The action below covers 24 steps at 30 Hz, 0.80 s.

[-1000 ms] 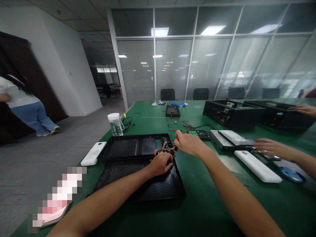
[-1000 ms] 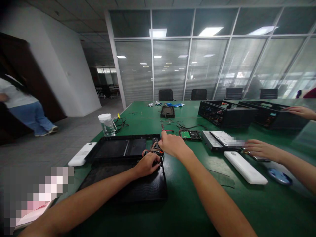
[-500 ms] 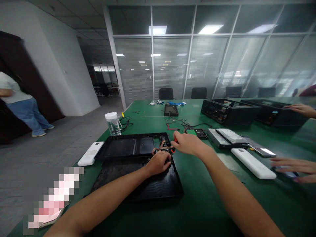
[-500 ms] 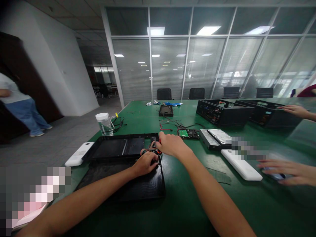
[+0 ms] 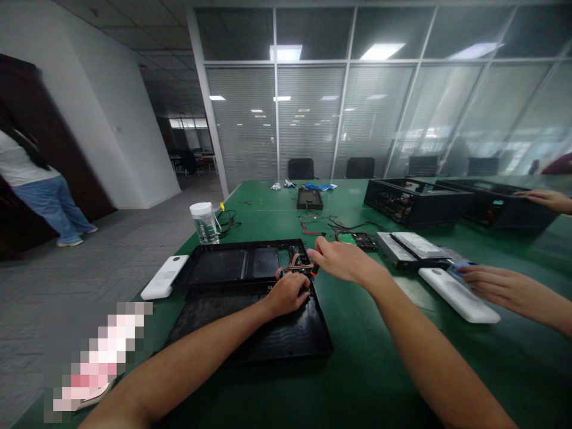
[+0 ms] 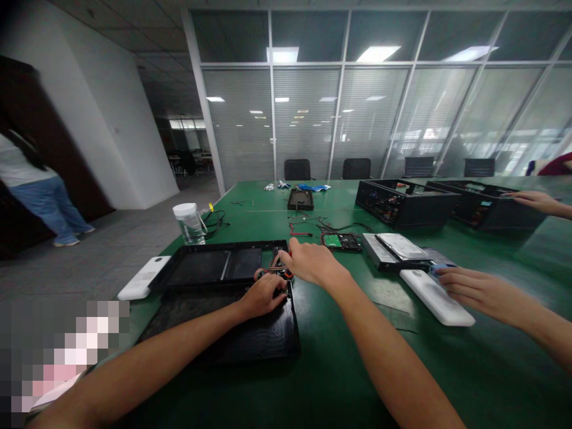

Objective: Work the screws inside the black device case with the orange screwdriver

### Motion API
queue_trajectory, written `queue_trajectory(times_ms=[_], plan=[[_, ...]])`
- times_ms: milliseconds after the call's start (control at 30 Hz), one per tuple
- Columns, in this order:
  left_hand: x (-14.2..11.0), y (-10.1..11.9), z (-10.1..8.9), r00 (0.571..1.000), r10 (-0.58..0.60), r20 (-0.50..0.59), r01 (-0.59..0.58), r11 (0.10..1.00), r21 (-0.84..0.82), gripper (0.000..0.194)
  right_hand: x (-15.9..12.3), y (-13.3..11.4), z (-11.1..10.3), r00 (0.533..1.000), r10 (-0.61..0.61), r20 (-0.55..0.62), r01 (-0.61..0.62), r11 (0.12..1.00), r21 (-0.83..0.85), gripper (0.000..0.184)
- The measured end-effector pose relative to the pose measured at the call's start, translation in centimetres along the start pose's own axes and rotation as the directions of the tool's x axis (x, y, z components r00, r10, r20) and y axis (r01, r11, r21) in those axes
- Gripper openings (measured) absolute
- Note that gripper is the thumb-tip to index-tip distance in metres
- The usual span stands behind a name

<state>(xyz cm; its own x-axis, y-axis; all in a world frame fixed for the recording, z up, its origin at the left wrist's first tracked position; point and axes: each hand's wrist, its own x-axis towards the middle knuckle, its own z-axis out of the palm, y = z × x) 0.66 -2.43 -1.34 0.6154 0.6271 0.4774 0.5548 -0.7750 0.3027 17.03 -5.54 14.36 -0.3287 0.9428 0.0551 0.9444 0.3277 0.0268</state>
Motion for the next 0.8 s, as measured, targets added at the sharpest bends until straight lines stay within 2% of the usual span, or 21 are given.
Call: queue_trajectory(times_ms=[67,200,300,367,500,600,733,800], plan=[[0.02,0.03,-0.05,1.0,0.007,0.002,-0.007,1.0,0.008,0.011,0.01,-0.11,0.01,1.0,-0.022,-0.014,0.022,1.0,-0.002,0.051],[-0.02,0.12,-0.13,1.0,0.013,0.007,-0.013,1.0,0.015,0.009,0.1,0.05,0.03,0.998,0.043,-0.04,-0.045,0.998,-0.043,0.057],[-0.07,0.2,-0.15,1.0,-0.011,-0.006,0.011,1.0,0.002,0.013,0.14,0.35,0.05,0.999,-0.029,-0.021,0.029,1.0,-0.012,0.046],[-0.08,0.22,-0.17,1.0,-0.019,-0.01,0.019,1.0,-0.008,0.015,0.11,0.45,0.13,0.998,-0.06,-0.022,0.059,0.998,-0.03,0.046],[-0.06,0.22,-0.21,1.0,-0.013,-0.011,0.013,1.0,-0.015,0.016,0.01,0.4,0.31,0.999,0.002,-0.042,-0.004,0.999,-0.049,0.051],[-0.04,0.2,-0.2,1.0,-0.01,-0.005,0.01,1.0,-0.011,0.014,-0.07,0.36,0.3,0.998,-0.062,-0.011,0.062,0.998,0.001,0.044],[-0.08,0.18,-0.09,1.0,-0.009,-0.012,0.009,1.0,-0.01,0.015,-0.19,0.43,0.16,1.0,-0.02,-0.023,0.02,1.0,-0.025,0.048],[-0.11,0.14,-0.02,1.0,-0.004,-0.02,0.004,1.0,-0.009,0.016,-0.22,0.48,0.1,0.999,-0.048,-0.004,0.049,0.999,0.016,0.043]])
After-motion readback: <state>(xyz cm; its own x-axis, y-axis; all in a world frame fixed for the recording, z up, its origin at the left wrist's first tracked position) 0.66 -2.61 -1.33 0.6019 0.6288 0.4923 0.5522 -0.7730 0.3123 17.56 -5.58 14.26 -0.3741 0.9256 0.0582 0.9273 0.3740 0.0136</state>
